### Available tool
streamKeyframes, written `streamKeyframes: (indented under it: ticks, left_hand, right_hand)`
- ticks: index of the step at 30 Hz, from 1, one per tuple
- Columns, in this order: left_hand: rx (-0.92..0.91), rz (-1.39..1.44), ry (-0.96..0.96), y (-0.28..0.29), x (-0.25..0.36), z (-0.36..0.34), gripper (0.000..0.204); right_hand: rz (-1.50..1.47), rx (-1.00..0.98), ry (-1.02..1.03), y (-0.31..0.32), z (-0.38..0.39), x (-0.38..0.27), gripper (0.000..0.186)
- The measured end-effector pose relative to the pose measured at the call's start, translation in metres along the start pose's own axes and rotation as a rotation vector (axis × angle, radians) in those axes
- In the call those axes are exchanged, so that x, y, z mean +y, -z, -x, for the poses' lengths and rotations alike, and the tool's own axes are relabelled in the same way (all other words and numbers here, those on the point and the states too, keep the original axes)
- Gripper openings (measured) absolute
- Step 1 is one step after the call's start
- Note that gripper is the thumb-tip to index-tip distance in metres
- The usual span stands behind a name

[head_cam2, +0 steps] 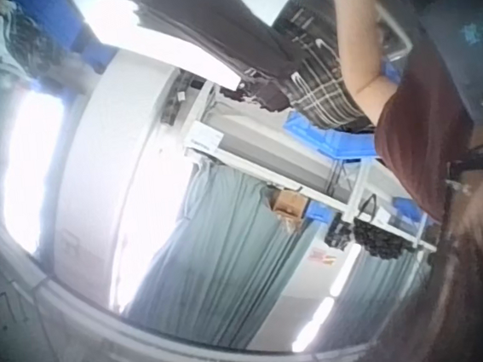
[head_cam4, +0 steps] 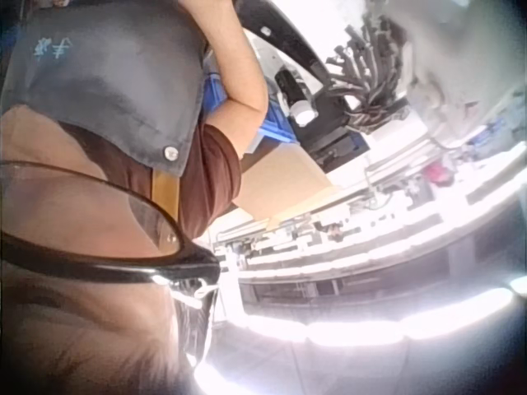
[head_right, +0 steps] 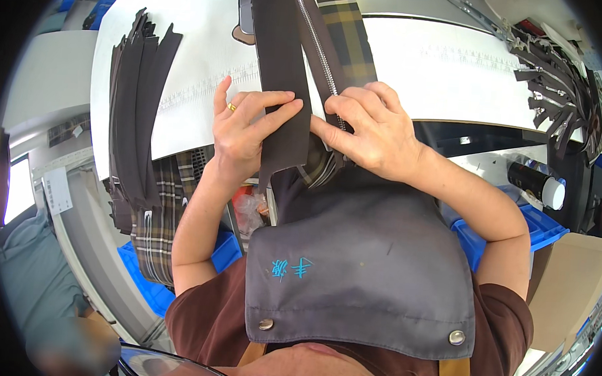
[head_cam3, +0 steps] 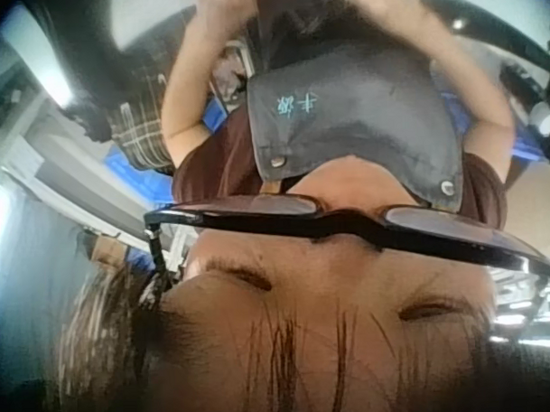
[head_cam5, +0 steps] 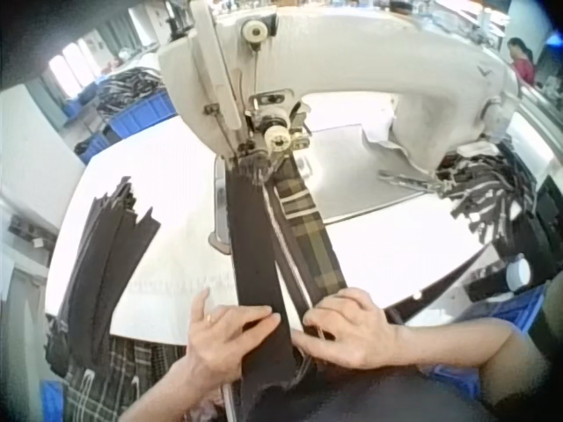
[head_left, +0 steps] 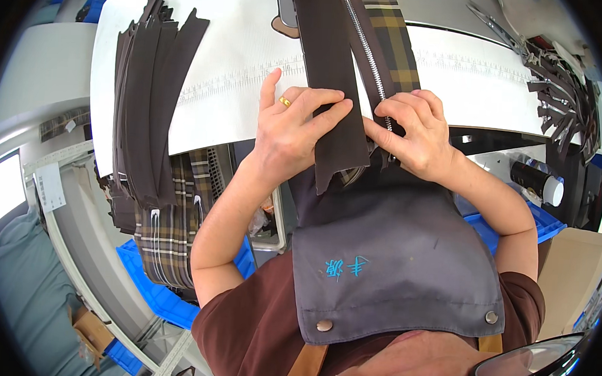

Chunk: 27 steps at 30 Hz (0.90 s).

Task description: The person operates an industrial sewing machine to attach zippers to plaid fabric pieces. They align the zipper tape with the fabric edge, guide the material under the presser foot, and sew along the zipper teeth. After completing a seam, they cut the thread and move the finished piece to a blue bin before picking up the next item.

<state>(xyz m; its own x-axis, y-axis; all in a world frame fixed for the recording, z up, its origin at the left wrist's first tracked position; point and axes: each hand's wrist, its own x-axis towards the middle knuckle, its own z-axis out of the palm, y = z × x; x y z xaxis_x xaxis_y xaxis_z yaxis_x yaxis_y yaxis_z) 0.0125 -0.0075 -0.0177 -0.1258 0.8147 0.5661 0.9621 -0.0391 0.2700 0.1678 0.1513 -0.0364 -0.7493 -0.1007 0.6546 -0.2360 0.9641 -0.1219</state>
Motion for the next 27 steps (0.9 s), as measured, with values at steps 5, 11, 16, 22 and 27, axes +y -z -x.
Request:
streamKeyframes:
  ticks: [5,11,16,22,27]
  left_hand:
    - [0.019,-0.012,0.003,-0.001,0.002,0.001,0.024]
    - [-0.033,0.039,0.009,0.004,0.001,0.006,0.021]
    - [0.024,0.089,0.014,0.000,0.003,0.010,0.021]
    - [0.036,0.114,0.026,-0.001,0.002,0.009,0.021]
    - [-0.003,0.084,0.050,0.001,0.005,0.009,0.023]
  right_hand:
    - [-0.074,-0.079,-0.051,0.009,-0.004,-0.003,0.038]
    - [-0.180,-0.045,-0.013,0.022,0.006,-0.008,0.032]
    - [-0.147,-0.020,-0.036,0.027,-0.009,-0.020,0.025]
    - [-0.171,-0.053,-0.022,0.020,-0.016,-0.026,0.020]
    - [-0.165,-0.048,-0.012,0.015,-0.018,-0.027,0.017]
